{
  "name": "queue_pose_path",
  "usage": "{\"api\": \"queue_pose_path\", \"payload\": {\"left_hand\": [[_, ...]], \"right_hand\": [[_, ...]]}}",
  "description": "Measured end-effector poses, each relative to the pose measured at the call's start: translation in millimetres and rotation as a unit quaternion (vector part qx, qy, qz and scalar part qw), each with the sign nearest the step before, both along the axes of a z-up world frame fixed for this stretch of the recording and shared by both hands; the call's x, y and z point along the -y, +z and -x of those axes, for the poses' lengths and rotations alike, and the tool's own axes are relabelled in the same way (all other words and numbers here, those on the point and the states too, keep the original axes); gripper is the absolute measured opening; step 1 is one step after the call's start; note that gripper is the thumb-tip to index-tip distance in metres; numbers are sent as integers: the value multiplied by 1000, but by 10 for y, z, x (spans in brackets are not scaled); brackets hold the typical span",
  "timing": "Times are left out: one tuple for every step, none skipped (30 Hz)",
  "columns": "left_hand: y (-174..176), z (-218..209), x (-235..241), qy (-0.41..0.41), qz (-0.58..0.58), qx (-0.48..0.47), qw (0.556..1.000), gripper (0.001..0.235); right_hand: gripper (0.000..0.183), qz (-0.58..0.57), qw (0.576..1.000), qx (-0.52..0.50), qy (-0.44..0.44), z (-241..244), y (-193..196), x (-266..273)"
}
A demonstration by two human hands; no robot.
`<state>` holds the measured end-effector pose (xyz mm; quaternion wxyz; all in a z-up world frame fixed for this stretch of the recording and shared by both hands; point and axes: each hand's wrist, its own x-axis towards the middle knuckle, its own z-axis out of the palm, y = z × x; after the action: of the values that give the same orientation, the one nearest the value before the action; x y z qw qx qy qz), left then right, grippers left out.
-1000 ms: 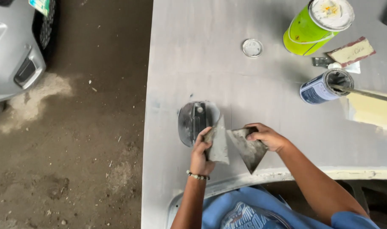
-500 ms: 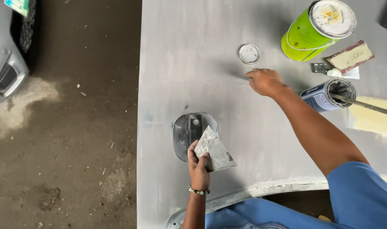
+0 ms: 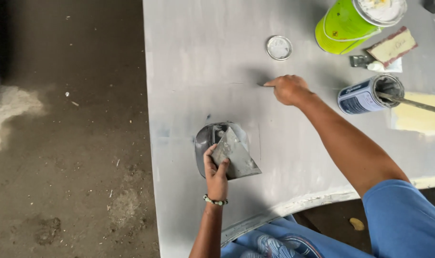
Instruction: The person uses a putty knife to apply and smooth a gray filler substance onto a white car door panel. They repeatedly scoop the filler from a can and spread it over the surface, focusing on the area around the door handle and the edges of the panel.
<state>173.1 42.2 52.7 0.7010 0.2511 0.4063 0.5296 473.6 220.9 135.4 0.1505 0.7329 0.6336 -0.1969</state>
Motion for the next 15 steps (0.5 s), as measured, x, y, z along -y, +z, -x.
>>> {"api": "queue_pose_path", "payload": {"left_hand": [[-11, 12, -6, -5, 1, 2, 1000, 50], [-7, 21, -12, -9, -1, -9, 1000, 50], [1, 29, -16, -13, -4, -19, 1000, 49], [-14, 22, -23, -15, -4, -17, 1000, 49], [-24, 16, -26, -19, -13, -24, 999, 49], [-23, 19, -28, -21, -22, -33, 999, 49], [-19, 8, -14, -20, -22, -32, 999, 49], [-18, 6, -22, -18, -23, -45, 999, 50], [-20, 3, -28, -16, -24, -58, 998, 50], [-4, 8, -27, -17, -24, -58, 998, 50], [5, 12, -26, -11, -28, -59, 998, 50], [12, 13, -9, -5, -29, -60, 998, 51], [0, 6, 6, -6, -27, -59, 998, 51], [-21, 5, 19, 0, -28, -62, 998, 50], [-46, 7, 31, 7, -29, -66, 997, 50]], "right_hand": [[57, 1, 1000, 2, -5, 29, -17, 85], [57, 10, 1000, 7, 8, 61, -19, 158], [57, 20, 1000, 11, 21, 94, -15, 234], [57, 20, 1000, 14, 19, 132, -23, 336], [56, 19, 999, 12, 24, 171, -26, 443], [56, 18, 999, 9, 31, 226, -24, 534], [56, 18, 999, 10, 32, 273, 2, 645], [57, 43, 998, 13, 34, 331, 23, 727], [58, 69, 997, 15, 36, 386, 40, 811], [58, 69, 997, 16, 35, 432, 39, 916], [58, 66, 997, 12, 44, 476, 31, 1022], [58, 65, 996, 9, 52, 518, 21, 1140], [58, 68, 996, 10, 51, 554, 37, 1235], [59, 75, 995, 6, 63, 596, 43, 1324], [61, 83, 994, 2, 75, 640, 46, 1412]]}}
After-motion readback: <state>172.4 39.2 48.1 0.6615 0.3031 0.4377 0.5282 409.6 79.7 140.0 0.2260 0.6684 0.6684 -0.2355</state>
